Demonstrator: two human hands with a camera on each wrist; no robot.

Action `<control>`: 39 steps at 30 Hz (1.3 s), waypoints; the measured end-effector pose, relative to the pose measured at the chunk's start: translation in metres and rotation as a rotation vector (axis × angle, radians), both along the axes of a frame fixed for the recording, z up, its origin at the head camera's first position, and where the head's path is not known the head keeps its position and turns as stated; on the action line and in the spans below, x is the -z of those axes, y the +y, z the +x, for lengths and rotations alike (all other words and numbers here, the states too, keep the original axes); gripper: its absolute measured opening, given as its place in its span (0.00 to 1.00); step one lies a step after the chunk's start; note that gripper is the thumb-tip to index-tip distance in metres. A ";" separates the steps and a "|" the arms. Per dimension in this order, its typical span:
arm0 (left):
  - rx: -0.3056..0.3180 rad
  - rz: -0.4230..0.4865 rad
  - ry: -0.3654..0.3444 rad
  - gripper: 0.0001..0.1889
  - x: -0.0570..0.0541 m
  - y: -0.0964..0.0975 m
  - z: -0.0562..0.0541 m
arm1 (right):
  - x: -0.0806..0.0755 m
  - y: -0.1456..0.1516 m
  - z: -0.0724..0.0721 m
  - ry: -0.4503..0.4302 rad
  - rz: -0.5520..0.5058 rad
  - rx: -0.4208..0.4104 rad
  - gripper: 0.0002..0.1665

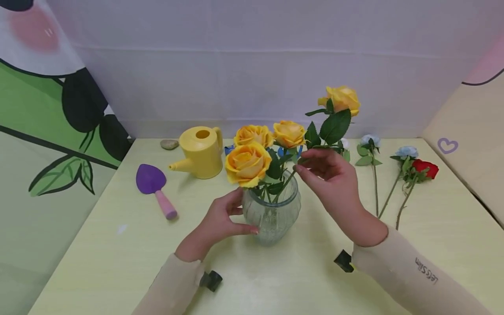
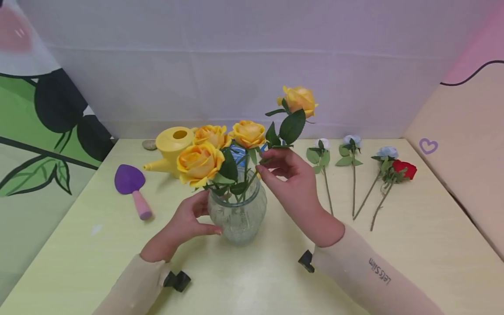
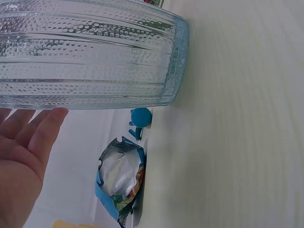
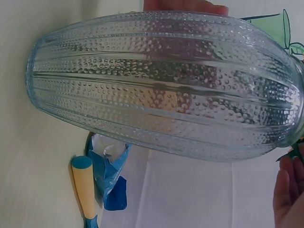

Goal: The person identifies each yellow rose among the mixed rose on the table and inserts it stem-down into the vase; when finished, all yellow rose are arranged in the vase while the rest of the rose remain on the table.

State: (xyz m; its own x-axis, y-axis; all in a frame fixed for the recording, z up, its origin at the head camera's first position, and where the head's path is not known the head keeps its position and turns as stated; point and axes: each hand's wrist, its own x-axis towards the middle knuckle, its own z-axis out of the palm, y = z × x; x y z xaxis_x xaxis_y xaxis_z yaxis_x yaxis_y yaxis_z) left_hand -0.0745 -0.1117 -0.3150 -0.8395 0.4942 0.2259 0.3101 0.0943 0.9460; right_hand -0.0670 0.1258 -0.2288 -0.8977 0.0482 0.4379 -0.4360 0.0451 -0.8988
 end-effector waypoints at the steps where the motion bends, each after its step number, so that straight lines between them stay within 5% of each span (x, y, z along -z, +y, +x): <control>1: 0.001 0.002 0.003 0.44 0.000 0.000 0.000 | 0.001 -0.001 0.001 0.014 0.016 0.008 0.17; 7: 0.005 -0.004 0.014 0.43 -0.002 0.001 -0.001 | 0.005 -0.001 0.003 0.066 0.073 -0.003 0.15; 13: -0.008 -0.009 0.008 0.42 -0.002 0.001 -0.001 | 0.009 0.005 0.005 0.104 0.102 -0.110 0.13; 18: -0.004 -0.008 0.010 0.43 -0.002 0.000 0.000 | 0.009 0.013 0.007 0.009 -0.122 -0.182 0.23; 25: 0.002 0.000 0.018 0.43 -0.002 -0.001 -0.001 | 0.003 0.006 0.006 -0.104 -0.360 -0.212 0.17; 31: -0.011 -0.012 -0.006 0.40 -0.001 -0.001 0.000 | 0.003 -0.007 0.005 -0.201 -0.300 -0.119 0.22; 39: -0.008 -0.021 -0.007 0.43 0.000 -0.001 0.001 | 0.012 -0.008 0.006 -0.240 -0.246 -0.125 0.21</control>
State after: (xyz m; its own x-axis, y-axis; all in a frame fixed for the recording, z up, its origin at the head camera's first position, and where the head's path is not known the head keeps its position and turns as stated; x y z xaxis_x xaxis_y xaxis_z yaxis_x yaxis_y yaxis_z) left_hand -0.0738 -0.1127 -0.3149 -0.8447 0.4924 0.2098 0.3030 0.1168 0.9458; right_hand -0.0610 0.1183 -0.2406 -0.9792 0.0097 0.2028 -0.1997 -0.2257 -0.9535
